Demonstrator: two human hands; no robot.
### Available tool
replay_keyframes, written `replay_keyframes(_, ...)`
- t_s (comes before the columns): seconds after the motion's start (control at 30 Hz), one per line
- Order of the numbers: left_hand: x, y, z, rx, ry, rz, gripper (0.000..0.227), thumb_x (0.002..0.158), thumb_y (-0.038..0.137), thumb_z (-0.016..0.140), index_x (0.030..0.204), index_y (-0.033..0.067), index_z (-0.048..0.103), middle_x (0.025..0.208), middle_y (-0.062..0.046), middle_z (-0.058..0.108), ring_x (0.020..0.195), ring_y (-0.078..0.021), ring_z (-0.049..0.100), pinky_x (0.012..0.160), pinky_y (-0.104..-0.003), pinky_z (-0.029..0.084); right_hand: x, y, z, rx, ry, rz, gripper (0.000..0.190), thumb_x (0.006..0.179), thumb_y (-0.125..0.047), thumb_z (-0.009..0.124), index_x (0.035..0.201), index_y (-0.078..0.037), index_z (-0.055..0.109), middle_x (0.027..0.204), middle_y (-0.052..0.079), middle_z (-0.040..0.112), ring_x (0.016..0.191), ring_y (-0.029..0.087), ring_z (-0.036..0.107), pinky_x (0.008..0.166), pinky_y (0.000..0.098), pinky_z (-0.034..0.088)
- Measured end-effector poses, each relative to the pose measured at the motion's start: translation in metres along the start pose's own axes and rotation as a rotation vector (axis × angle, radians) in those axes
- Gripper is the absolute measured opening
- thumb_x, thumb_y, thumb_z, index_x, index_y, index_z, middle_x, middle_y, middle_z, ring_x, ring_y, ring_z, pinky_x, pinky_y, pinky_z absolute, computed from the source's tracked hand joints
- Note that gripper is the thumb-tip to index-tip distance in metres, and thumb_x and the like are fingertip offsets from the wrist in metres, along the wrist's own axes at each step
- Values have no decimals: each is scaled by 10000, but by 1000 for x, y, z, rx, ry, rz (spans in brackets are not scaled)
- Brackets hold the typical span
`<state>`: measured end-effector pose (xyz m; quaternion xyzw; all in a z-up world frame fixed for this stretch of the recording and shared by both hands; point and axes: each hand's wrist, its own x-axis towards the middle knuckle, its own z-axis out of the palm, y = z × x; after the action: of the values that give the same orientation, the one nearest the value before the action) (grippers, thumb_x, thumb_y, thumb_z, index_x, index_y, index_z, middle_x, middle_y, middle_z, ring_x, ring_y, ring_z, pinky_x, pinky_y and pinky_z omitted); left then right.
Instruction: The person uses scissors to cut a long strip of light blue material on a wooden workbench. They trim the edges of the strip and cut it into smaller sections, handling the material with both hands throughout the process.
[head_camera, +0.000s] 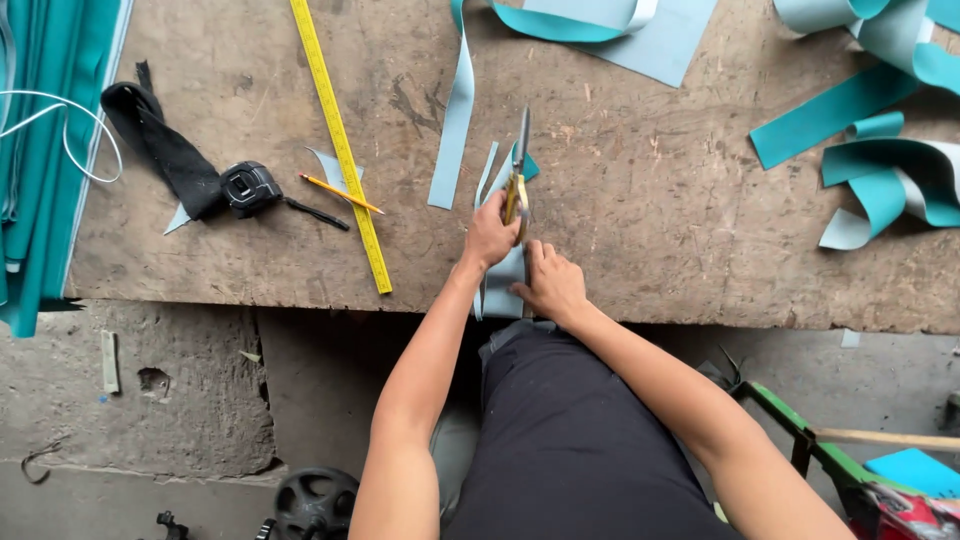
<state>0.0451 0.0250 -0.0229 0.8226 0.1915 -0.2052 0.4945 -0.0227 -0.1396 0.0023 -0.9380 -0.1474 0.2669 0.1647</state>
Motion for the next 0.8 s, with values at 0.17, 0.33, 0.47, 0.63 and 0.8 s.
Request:
replay_keyframes(0.17, -52, 21, -60, -41, 103, 10, 306, 861, 328, 777, 1087, 167, 646, 938, -65, 772, 921, -243, 791, 881, -428, 595, 1, -16, -30, 93, 72, -146, 1046, 736, -363, 885, 1606, -242, 317, 1169, 108, 509, 913, 445, 727, 738, 547, 618)
replay_keyframes(0.33, -103, -42, -67, 41, 165, -97, 452, 821, 438, 845, 1096, 145, 639, 976, -178, 726, 1021, -401, 730, 895, -512, 555, 36, 5, 3, -168, 280, -665, 139, 896, -386, 699, 1023, -340, 668, 1119, -14, 506, 906, 256, 617, 747, 385, 492)
replay_keyframes(0.47, -152, -41, -67, -19, 140, -131, 684, 722, 550, 889, 1144, 97, 600, 1036, -251, 720, 1082, -463, 707, 919, -557, 545, 54, 3, -15, -84, 387, -695, 224, 750, -313, 804, 909, -324, 646, 1060, -32, 488, 841, 259, 598, 728, 389, 491)
replay_keyframes(0.63, -167, -35, -33, -207, 40, -146, 814, 620, 535, 1014, 1218, 136, 633, 1072, -155, 744, 1086, -368, 719, 937, -468, 542, 23, -11, -190, 130, 227, -632, 197, 792, -171, 800, 945, -261, 713, 1162, 58, 597, 938, 382, 701, 786, 497, 579)
replay_keyframes(0.8, -122, 56, -3, -389, -87, -21, 547, 799, 279, 881, 1211, 98, 569, 865, -122, 676, 806, -275, 684, 732, -426, 531, 72, 41, -348, -6, 406, -645, 210, 845, -112, 756, 1032, -205, 771, 1266, 66, 631, 940, 348, 723, 774, 505, 586)
